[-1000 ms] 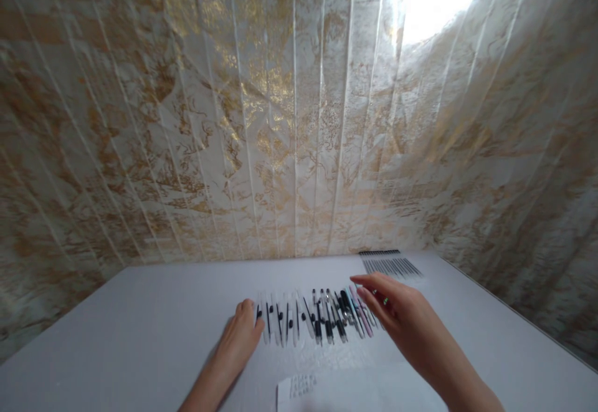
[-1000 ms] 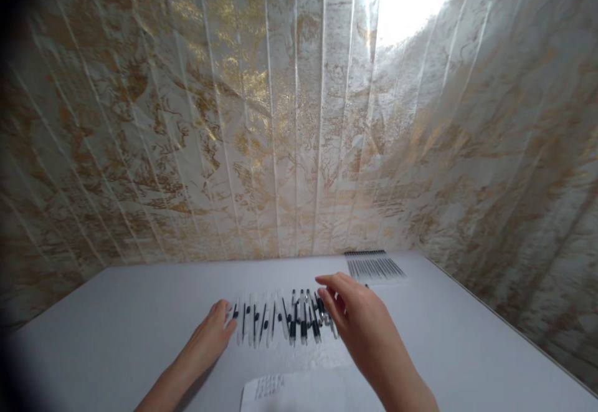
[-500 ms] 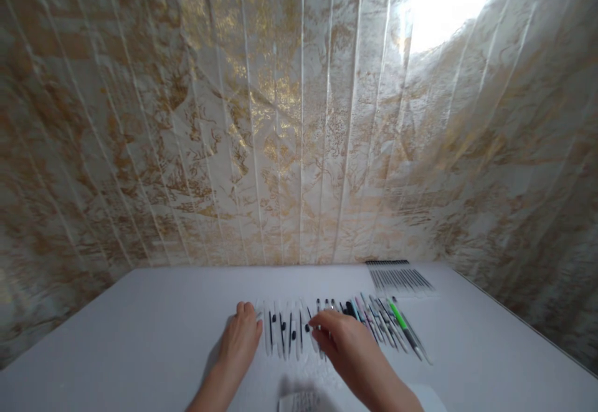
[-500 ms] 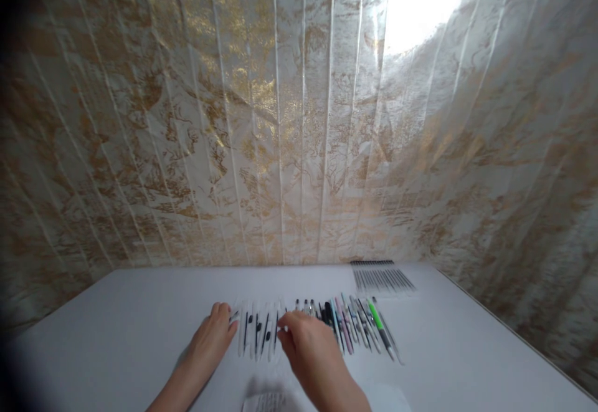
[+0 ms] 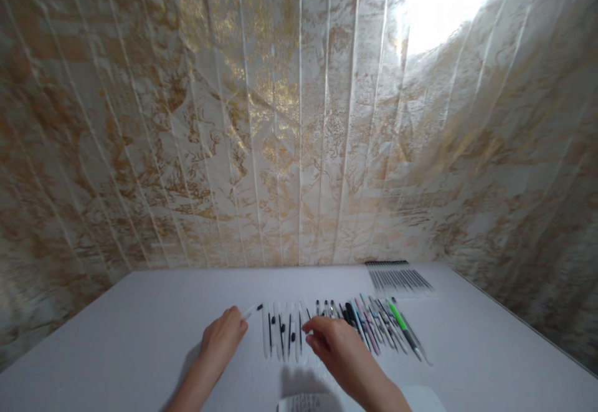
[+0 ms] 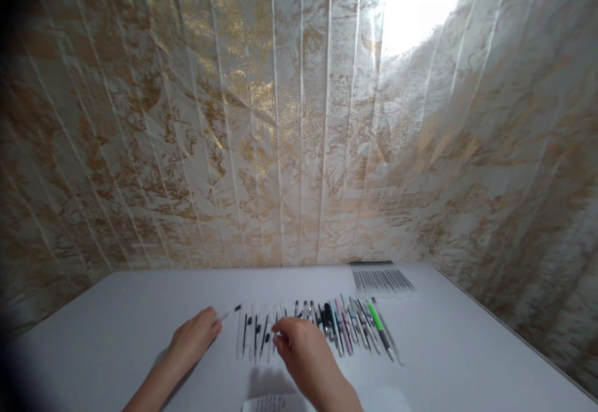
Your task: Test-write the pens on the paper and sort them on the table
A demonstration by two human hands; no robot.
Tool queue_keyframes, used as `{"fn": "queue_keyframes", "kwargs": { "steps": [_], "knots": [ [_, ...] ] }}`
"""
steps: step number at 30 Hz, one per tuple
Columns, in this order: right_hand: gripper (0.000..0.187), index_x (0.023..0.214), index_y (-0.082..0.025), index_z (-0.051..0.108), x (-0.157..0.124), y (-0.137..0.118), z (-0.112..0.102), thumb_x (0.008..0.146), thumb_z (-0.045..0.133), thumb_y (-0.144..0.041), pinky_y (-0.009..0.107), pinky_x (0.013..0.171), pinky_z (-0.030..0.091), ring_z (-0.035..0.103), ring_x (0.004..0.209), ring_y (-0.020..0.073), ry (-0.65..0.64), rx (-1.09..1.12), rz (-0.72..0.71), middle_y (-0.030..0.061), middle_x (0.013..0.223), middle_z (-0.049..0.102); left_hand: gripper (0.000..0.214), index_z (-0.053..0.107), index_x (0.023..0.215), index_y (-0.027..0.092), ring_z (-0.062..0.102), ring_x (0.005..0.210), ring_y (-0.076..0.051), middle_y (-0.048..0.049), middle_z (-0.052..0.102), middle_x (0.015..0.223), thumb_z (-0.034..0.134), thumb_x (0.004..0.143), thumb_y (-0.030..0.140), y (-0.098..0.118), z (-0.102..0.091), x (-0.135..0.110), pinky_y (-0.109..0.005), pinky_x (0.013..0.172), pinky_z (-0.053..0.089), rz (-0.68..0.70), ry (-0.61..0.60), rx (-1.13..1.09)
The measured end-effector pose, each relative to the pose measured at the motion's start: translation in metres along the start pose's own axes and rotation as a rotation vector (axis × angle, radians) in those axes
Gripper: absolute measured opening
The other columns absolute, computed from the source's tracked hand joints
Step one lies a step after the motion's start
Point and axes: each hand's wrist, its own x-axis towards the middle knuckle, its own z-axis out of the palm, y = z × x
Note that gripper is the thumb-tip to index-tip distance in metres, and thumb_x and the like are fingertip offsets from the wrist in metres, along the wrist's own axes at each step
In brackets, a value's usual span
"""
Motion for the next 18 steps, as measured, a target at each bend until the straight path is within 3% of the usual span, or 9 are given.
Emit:
{"fn": "queue_keyframes", "kwargs": {
  "steps": [5,9,13,18],
  "knots": [
    [0.034,0.106,-0.015,0.063,0.015,0.017,0.026,0.082,0.053,-0.037,0.021,0.041,0.04,0.05,0.046,0.0117,0.008,0.603,0.109,-0.0013,0.063,0.058,0.027,0.052,0.086,0.019,0.056,0.088,-0.019,-0.003,0.062,0.09,0.034,0.093,0.038,0.022,-0.003,-0.017,-0.025,0.078,0.042,0.27,-0.131,-0.376],
    [0.042,0.086,-0.015,0.06,0.023,0.015,0.037,0.072,0.063,-0.054,0.019,0.036,0.037,0.042,0.039,0.0072,0.043,0.988,0.11,-0.004,0.056,0.055,0.036,0.054,0.092,0.019,0.055,0.088,-0.018,-0.0015,0.06,0.092,0.042,0.09,0.053,0.055,-0.002,-0.042,-0.025,0.08,0.042,0.437,-0.301,-0.694],
    [0.038,0.068,-0.017,0.054,0.02,0.01,0.02,0.072,0.067,-0.052,0.017,0.034,0.035,0.043,0.038,0.0062,0.126,0.985,0.088,-0.0027,0.054,0.058,0.04,0.057,0.097,0.019,0.053,0.089,-0.02,-0.0019,0.059,0.091,0.051,0.085,0.057,0.067,-0.002,-0.054,-0.029,0.081,0.041,0.406,-0.372,-0.868],
    [0.029,0.076,-0.017,0.057,0.008,0.013,-0.027,0.081,0.064,-0.045,0.018,0.043,0.043,0.05,0.045,0.0073,0.521,0.877,0.012,-0.0016,0.062,0.063,0.031,0.053,0.097,0.02,0.051,0.102,-0.023,-0.0057,0.059,0.1,0.05,0.087,0.049,0.06,-0.006,-0.051,-0.031,0.092,0.037,0.409,-0.317,-0.756]
  ]
}}
